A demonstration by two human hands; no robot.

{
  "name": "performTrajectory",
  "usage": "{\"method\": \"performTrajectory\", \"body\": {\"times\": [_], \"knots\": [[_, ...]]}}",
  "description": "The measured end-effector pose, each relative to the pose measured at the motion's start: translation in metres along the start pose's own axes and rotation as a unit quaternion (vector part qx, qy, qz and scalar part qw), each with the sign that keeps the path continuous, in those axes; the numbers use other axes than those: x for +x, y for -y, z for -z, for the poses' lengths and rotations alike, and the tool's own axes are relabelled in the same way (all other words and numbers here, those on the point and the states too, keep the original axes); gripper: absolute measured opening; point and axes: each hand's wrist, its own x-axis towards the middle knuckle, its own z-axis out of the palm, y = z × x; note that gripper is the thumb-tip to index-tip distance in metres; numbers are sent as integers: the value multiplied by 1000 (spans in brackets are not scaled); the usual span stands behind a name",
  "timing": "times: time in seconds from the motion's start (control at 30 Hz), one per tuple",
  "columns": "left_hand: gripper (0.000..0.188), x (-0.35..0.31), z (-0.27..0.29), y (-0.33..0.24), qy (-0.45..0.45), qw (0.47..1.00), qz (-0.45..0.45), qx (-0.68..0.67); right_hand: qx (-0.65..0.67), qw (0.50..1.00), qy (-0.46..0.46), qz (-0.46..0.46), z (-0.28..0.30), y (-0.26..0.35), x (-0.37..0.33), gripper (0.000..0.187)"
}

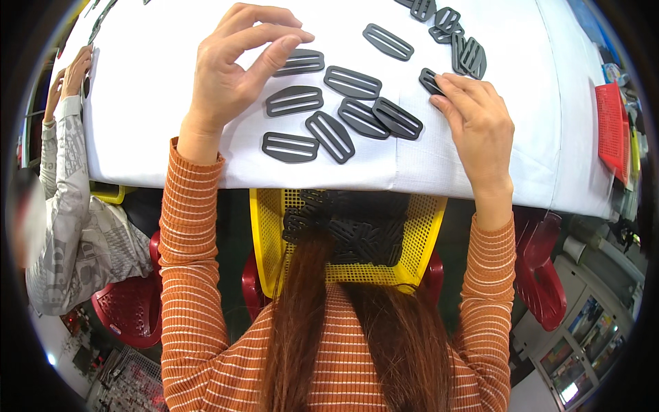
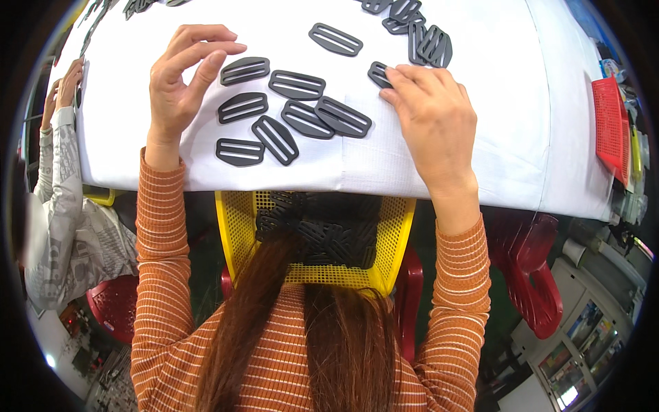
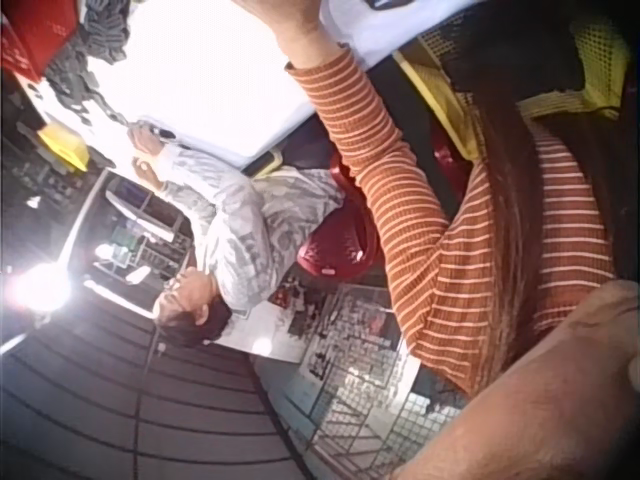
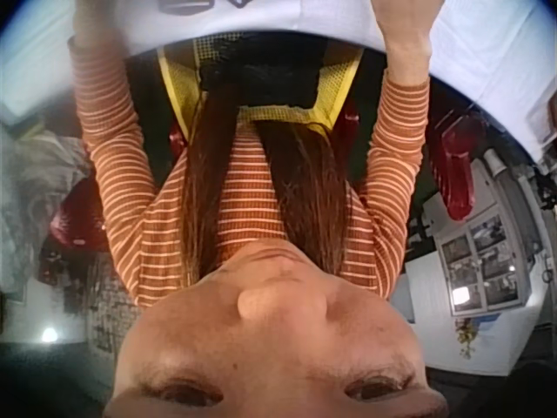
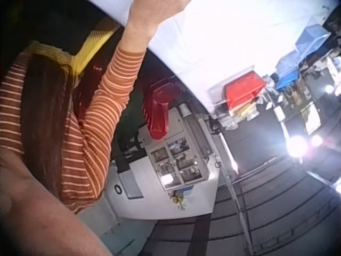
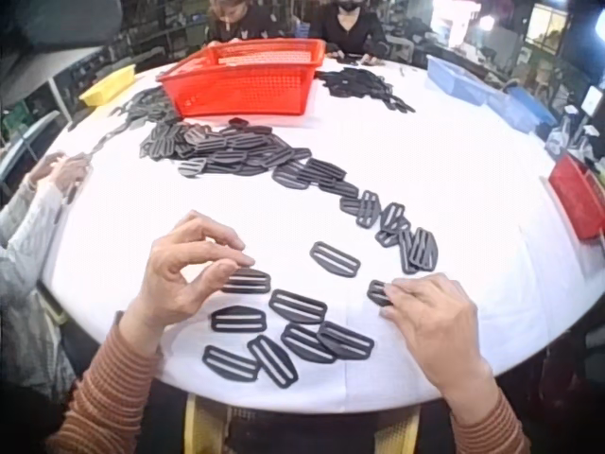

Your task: The person repeatedly picks up small black plastic clips from a white table surface and places them into a yellow basket below. The person handles the clips one at a time or in small groups, moving them from the table into the basket throughout the clip.

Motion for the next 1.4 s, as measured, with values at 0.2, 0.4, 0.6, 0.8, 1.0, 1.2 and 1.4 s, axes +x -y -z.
{"method": "performTrajectory", "body": {"times": [0.2,0.4,0.6,0.8,1.0,1.2,1.4], "knots": [[13,-4,-5,4,-25,1000,15,-7,192,959,36,-206,3,4,6,15],[13,-7,1,10,-38,999,29,11,203,951,39,-231,32,-22,-16,19],[16,-8,1,15,-35,998,59,9,73,988,49,-123,41,-9,-45,26],[18,-15,-1,2,-33,993,109,-12,188,961,54,-197,38,3,-45,17],[32,-42,17,-20,20,990,129,49,152,955,23,-253,42,-9,-50,17],[39,-66,29,-27,43,980,181,67,179,963,30,-197,42,6,-54,23],[43,-64,22,-47,74,981,156,83,182,971,6,-156,43,17,-58,28]]}}
